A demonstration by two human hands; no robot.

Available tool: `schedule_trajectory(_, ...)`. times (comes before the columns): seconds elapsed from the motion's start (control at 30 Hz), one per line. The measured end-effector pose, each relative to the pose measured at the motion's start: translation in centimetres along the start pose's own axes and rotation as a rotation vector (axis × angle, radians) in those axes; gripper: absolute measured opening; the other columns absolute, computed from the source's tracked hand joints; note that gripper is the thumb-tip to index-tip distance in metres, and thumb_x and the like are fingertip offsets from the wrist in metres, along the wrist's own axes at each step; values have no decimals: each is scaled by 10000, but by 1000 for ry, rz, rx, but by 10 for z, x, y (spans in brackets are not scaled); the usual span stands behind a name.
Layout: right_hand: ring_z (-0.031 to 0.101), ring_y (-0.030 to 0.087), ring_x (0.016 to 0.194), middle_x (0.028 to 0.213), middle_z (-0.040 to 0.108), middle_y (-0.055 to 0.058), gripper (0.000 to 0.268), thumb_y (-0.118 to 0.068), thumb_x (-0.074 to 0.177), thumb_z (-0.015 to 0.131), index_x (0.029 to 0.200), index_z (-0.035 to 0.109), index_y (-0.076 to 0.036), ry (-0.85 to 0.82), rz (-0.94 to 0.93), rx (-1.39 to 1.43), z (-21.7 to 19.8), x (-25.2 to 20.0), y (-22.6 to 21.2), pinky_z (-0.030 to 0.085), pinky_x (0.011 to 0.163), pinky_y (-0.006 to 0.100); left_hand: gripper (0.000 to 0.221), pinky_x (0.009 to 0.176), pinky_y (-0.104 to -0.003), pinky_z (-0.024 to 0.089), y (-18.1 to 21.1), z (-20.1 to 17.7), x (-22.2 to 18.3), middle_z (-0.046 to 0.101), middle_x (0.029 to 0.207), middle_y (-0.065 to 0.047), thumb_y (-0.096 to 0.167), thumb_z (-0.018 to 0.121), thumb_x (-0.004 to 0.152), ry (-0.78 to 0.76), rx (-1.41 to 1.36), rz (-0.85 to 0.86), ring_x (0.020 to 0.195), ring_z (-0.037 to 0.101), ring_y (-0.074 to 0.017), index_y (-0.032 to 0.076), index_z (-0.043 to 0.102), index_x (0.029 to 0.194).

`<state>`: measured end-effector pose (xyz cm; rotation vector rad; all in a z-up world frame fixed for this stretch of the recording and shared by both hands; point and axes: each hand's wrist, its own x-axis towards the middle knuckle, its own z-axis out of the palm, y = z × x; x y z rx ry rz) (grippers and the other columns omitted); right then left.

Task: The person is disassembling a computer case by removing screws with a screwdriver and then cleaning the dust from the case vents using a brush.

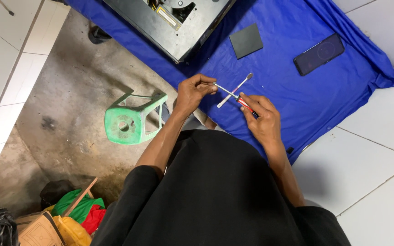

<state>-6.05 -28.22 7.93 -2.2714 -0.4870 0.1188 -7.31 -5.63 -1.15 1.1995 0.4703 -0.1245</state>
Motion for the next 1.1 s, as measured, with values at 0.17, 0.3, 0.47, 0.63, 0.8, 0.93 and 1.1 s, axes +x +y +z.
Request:
schedule_trajectory(0.17, 706, 336, 900, 1006, 730, 115, 337, -23, 875, 811, 1198, 794, -114, 14, -92, -123, -1, 4, -1, 580, 815, 441, 222, 741, -303, 658, 9, 2, -2, 751, 896, -232, -18, 836, 828, -4, 17, -12, 780, 760, -217, -20, 767, 1039)
schedule_trajectory(0.3, 699, 322, 887, 1007, 722, 103, 301, -48, 895, 800, 1189, 795, -114, 23, -135, -170, 0, 4, -6, 583, 803, 429, 182, 748, -318, 657, 11, 0, -4, 753, 903, -249, -33, 811, 851, 18, 11, -21, 793, 756, -229, -20, 768, 1028)
schedule_trajectory(0.47, 697, 318, 905, 1026, 727, 95, 310, -63, 907, 794, 1209, 793, -136, 7, -120, -142, 4, 3, -1, 577, 826, 424, 192, 725, -263, 645, 8, -12, -1, 773, 885, -179, 3, 855, 813, 10, 86, -18, 780, 763, -176, 29, 782, 989)
schedule_trajectory(0.63, 707, 369, 952, 1048, 739, 124, 359, -56, 903, 795, 1250, 771, -147, -40, 33, 100, 10, 3, 4, 555, 851, 470, 245, 762, -294, 640, 8, -18, 4, 764, 883, -147, 10, 872, 800, -25, 105, 14, 831, 754, -169, 42, 774, 1023)
schedule_trajectory(0.8, 698, 332, 1039, 1096, 735, 148, 363, -73, 932, 761, 1287, 742, -145, -64, 217, 330, 21, 0, 12, 517, 898, 462, 575, 860, -336, 639, 24, -14, 3, 738, 975, -122, 6, 908, 766, -108, 79, 59, 928, 727, -181, 84, 661, 1280)
schedule_trajectory(0.93, 701, 278, 1007, 1078, 745, 104, 354, -115, 935, 774, 1281, 755, -183, -58, 292, 332, 30, 4, 21, 511, 908, 405, 467, 692, -256, 604, 38, -23, 7, 727, 837, -48, 105, 909, 787, 64, 322, 174, 772, 694, -121, 155, 704, 1203)
schedule_trajectory(1.1, 595, 132, 744, 1016, 694, 49, 387, -101, 941, 729, 1326, 695, -92, -94, 413, 213, 40, 36, 4, 485, 704, 254, 614, 1067, -535, 376, 72, -25, 16, 453, 1321, -171, 612, 586, 966, 423, 1203, 638, 1244, 461, -376, 125, 586, 1340)
